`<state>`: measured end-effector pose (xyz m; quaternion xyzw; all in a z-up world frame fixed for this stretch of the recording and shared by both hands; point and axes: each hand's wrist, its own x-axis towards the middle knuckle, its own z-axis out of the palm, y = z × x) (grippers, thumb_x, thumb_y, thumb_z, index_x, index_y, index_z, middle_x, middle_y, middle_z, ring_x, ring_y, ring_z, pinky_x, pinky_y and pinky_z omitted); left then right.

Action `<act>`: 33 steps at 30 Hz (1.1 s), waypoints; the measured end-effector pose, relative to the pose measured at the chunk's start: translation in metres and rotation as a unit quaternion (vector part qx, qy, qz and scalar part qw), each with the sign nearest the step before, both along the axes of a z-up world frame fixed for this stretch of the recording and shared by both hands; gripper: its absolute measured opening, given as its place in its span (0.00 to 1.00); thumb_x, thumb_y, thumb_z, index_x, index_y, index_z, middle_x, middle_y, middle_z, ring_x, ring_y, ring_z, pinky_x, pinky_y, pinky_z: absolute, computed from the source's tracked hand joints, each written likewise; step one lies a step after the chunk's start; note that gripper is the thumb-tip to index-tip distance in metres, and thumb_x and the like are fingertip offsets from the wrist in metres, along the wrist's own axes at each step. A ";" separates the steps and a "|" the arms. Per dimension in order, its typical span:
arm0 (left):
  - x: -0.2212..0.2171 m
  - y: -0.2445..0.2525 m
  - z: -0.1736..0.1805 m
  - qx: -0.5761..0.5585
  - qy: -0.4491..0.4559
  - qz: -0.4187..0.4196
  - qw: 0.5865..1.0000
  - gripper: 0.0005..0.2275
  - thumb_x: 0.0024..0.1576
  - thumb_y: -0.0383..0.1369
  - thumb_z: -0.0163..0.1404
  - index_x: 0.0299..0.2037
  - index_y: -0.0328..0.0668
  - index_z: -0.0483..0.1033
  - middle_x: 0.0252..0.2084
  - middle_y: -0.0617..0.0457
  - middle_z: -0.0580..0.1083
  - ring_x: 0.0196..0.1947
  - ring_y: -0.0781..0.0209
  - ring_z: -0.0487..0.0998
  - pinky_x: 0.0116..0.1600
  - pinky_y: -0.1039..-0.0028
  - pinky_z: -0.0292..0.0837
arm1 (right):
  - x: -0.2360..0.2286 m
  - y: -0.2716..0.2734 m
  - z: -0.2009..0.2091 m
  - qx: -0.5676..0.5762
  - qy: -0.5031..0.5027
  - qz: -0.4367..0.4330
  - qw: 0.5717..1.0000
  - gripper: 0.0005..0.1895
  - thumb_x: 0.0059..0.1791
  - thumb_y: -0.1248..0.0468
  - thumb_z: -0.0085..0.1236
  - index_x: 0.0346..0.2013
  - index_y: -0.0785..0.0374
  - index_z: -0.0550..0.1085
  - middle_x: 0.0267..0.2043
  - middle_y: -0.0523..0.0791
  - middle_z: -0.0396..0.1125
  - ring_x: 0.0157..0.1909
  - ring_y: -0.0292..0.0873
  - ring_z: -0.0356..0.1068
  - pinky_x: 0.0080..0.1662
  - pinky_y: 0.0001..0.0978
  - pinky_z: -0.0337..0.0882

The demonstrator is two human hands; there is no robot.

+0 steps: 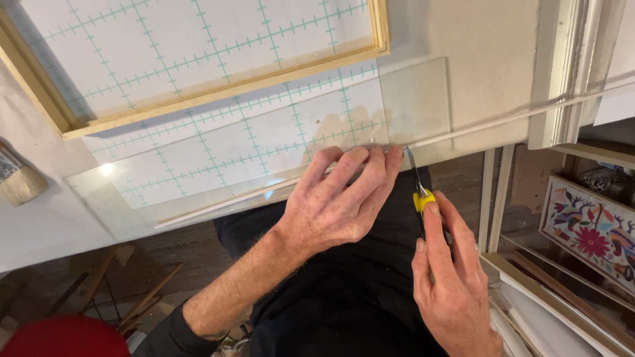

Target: Measuring and cutting plastic spacer strips to fit into a wooden picture frame.

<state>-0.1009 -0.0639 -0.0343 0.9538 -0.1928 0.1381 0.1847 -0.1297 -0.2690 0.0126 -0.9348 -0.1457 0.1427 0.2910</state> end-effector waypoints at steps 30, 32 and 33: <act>0.005 -0.014 0.013 -0.135 0.091 0.075 0.984 0.14 0.54 0.26 0.56 0.51 0.35 0.79 0.44 0.54 0.70 0.45 0.57 0.73 0.49 0.65 0.68 | -0.008 -0.004 -0.007 0.019 -0.003 0.001 1.000 0.30 0.51 0.77 0.51 0.68 0.69 0.61 0.69 0.57 0.60 0.60 0.59 0.68 0.55 0.44 0.72; 0.006 -0.017 0.014 -0.147 0.094 0.084 0.981 0.13 0.55 0.25 0.57 0.50 0.36 0.79 0.44 0.54 0.70 0.44 0.56 0.73 0.49 0.65 0.68 | -0.008 -0.005 -0.007 0.017 -0.007 0.007 1.000 0.30 0.51 0.78 0.51 0.68 0.70 0.61 0.69 0.57 0.60 0.59 0.59 0.68 0.55 0.45 0.71; 0.007 -0.018 0.015 -0.164 0.103 0.093 0.977 0.12 0.54 0.24 0.58 0.49 0.37 0.79 0.43 0.55 0.70 0.44 0.57 0.73 0.49 0.65 0.67 | -0.008 -0.006 -0.006 0.019 -0.009 0.012 1.000 0.31 0.50 0.78 0.51 0.69 0.70 0.61 0.69 0.57 0.60 0.60 0.59 0.68 0.55 0.46 0.71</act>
